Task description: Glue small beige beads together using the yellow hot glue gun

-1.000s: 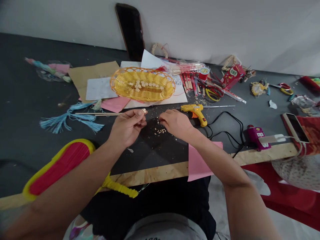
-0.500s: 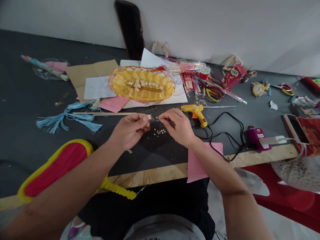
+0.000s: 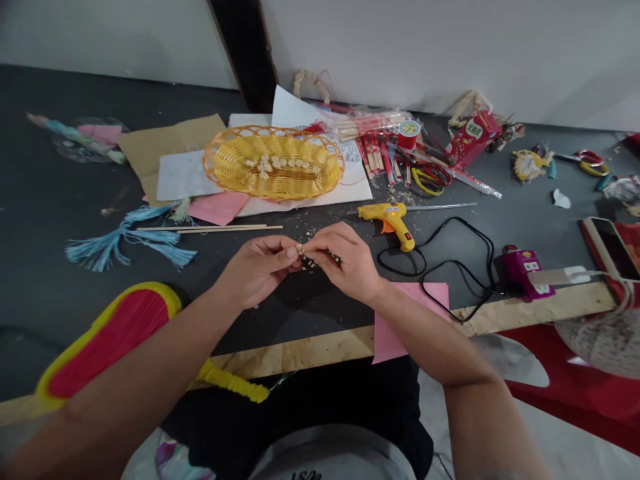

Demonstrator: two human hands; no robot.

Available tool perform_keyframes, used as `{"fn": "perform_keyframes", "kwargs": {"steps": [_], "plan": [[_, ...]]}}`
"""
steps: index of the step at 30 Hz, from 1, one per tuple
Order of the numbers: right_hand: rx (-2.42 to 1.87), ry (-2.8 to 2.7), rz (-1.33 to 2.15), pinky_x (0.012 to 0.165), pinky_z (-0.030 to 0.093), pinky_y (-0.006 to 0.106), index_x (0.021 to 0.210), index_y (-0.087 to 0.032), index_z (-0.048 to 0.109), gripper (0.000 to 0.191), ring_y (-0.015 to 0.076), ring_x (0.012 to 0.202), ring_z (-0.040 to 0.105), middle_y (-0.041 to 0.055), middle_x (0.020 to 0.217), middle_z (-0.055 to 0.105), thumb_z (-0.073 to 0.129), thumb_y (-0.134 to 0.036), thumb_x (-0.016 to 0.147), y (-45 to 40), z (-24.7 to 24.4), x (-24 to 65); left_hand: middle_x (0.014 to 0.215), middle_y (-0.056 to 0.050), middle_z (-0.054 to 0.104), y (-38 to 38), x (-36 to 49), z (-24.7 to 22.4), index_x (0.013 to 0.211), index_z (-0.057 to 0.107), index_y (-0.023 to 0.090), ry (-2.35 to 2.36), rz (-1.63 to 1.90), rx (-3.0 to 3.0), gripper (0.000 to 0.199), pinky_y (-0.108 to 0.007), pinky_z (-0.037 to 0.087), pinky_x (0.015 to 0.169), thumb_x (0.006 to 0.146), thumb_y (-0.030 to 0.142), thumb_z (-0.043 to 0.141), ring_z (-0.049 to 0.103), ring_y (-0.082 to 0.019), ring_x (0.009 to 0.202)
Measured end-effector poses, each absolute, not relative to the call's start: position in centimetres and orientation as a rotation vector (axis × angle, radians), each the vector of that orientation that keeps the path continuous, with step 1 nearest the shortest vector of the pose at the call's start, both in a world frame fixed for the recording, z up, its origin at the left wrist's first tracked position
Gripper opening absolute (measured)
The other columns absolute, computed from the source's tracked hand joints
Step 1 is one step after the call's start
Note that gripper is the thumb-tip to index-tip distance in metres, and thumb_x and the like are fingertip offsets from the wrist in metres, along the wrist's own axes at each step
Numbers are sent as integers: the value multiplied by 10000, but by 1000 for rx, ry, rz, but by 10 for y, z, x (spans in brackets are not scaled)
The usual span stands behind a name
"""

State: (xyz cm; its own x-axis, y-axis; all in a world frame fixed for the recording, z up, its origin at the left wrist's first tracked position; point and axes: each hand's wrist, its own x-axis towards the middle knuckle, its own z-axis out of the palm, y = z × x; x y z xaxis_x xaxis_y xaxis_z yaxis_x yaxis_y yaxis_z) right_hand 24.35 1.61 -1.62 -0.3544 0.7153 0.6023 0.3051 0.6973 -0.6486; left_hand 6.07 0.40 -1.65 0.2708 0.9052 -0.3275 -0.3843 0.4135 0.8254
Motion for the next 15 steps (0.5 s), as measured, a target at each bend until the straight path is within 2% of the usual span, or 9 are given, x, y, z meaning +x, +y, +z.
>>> {"fn": "perform_keyframes", "kwargs": {"steps": [10,15], "plan": [[-777,-1913,561,734,540,328,876,-223,661,29,170,799,658,33,807,698,658,-212,903,17,-18,244,597,-12,638,4,60,-15,638,747,150,918,962,716,283,-220,404,563,563,367,914,531,-89,576],[-791,-1941,610,739,531,331,886,-214,642,67,170,805,650,45,834,694,595,-223,933,15,-15,246,588,-13,641,5,61,-13,655,762,156,938,973,709,283,-222,400,545,545,363,920,529,-92,563]]}}
